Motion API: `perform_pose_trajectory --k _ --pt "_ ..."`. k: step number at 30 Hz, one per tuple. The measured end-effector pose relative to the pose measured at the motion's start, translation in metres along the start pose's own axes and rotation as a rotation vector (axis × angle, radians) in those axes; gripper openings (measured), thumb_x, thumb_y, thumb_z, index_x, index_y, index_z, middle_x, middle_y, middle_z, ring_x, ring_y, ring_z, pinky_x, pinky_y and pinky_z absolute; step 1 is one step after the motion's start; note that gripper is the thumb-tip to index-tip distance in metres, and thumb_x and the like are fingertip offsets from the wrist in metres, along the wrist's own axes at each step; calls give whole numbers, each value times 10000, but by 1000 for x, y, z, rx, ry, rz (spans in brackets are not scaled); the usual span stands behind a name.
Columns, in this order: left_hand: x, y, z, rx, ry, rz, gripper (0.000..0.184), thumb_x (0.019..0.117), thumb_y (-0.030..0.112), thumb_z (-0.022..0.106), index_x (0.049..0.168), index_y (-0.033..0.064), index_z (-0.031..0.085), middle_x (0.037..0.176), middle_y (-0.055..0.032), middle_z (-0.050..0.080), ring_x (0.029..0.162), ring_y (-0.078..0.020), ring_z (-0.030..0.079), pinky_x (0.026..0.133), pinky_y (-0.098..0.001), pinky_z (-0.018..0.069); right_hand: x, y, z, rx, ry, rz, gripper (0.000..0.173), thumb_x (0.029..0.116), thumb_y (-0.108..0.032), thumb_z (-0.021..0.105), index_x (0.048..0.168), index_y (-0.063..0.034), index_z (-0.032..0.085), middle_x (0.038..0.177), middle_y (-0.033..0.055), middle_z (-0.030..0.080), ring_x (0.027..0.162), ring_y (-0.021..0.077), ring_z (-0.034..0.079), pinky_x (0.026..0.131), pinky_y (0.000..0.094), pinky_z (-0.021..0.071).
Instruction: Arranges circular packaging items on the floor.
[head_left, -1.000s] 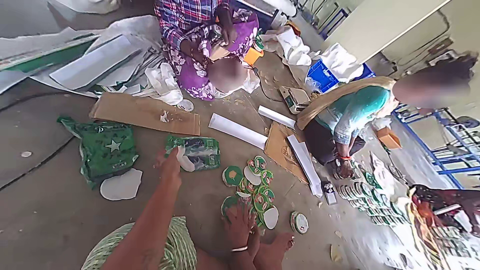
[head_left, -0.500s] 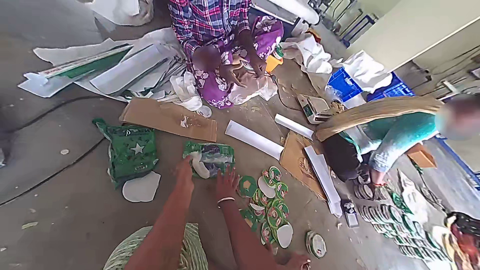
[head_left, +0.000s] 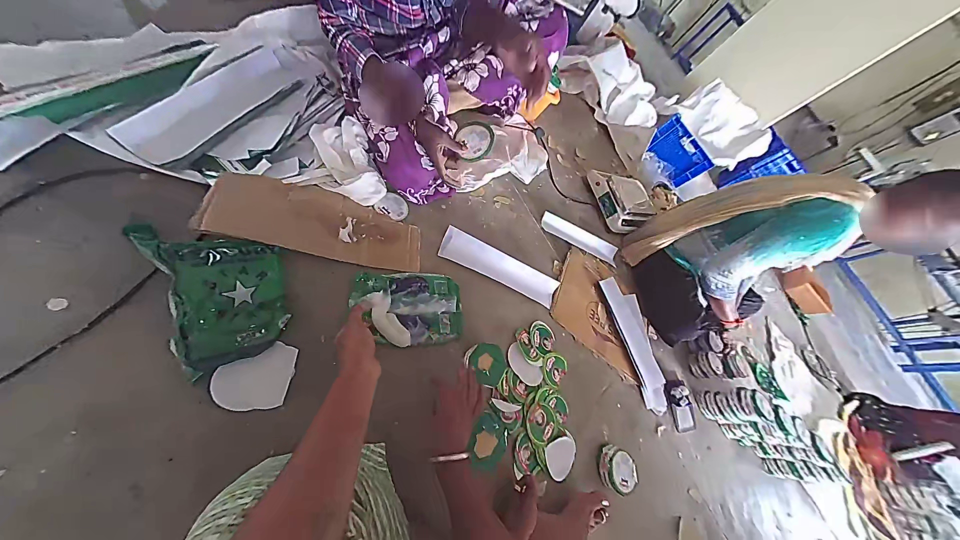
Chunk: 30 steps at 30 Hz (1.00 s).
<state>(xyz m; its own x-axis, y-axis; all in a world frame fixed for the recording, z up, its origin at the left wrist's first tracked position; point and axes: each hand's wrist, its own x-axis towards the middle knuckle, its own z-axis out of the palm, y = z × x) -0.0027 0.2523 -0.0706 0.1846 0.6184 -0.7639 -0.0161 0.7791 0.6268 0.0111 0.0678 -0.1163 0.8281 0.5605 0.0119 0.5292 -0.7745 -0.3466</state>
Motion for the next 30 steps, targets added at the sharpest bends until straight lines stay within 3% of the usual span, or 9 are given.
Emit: perform_pose_trajectory --k 4,7,12,15,19,21,24,27,30 --pt "-3 -2 -1 12 -11 5 594 1109 407 376 1471 -64 411 1548 -261 393 1435 -356 386 1143 -547 338 -30 71 -44 -187 134 -110 385 800 70 685 1102 -140 799 1426 336 542 1360 606 434 1053 831 252" --pt "-3 -7 -1 18 -38 38 581 1108 410 374 1464 -43 440 1545 -232 421 1434 -330 405 1153 -532 344 -49 119 -53 -425 82 -313 624 709 113 747 1212 -256 773 1417 279 585 1294 554 544 1005 802 355" --pt "-18 -3 -3 104 -9 44 651 1111 427 364 1527 -73 331 1609 -277 300 1503 -383 288 1190 -585 261 -48 117 -94 -502 -111 -161 417 840 47 704 1204 -143 773 1523 258 492 1424 535 408 1098 792 241" --pt "-23 -9 -7 226 -6 136 682 1092 412 437 1573 -42 269 1648 -297 192 1534 -427 199 1206 -606 225 -45 113 -86 -395 -82 -206 559 812 125 667 1263 -195 746 1512 275 495 1403 565 416 1087 799 257" --pt "-47 -22 -14 509 -58 384 685 1022 285 620 1548 -35 320 1595 -379 208 1484 -508 245 1173 -591 288 -48 98 -84 -433 -319 -143 633 879 122 590 1385 -252 665 1632 211 350 1524 481 249 1175 739 157" --pt "-51 -25 -16 552 -83 396 706 1009 287 647 1554 -26 325 1601 -381 194 1493 -521 215 1184 -600 268 -49 96 -95 -426 -254 -53 483 891 86 611 1283 -169 731 1616 223 374 1512 479 284 1172 738 166" --pt "-52 -26 -17 485 -99 356 699 1012 274 644 1557 -22 324 1606 -366 205 1502 -497 209 1185 -598 254 -51 103 -104 -408 -314 116 595 913 59 587 1429 -235 621 1662 216 279 1547 475 175 1187 741 95" --pt "-47 -31 -12 461 -106 340 697 1009 267 650 1558 -13 326 1607 -344 225 1494 -467 248 1169 -583 293 -64 121 -89 -445 -385 79 598 962 20 556 1497 -247 550 1668 201 273 1561 445 157 1202 721 73" --pt "-44 -33 -11 472 -111 340 687 1001 259 661 1550 -4 345 1604 -334 248 1482 -462 282 1155 -590 315 -71 116 -96 -483 -298 56 405 958 -14 592 1322 -151 705 1633 198 357 1545 441 223 1188 730 110"
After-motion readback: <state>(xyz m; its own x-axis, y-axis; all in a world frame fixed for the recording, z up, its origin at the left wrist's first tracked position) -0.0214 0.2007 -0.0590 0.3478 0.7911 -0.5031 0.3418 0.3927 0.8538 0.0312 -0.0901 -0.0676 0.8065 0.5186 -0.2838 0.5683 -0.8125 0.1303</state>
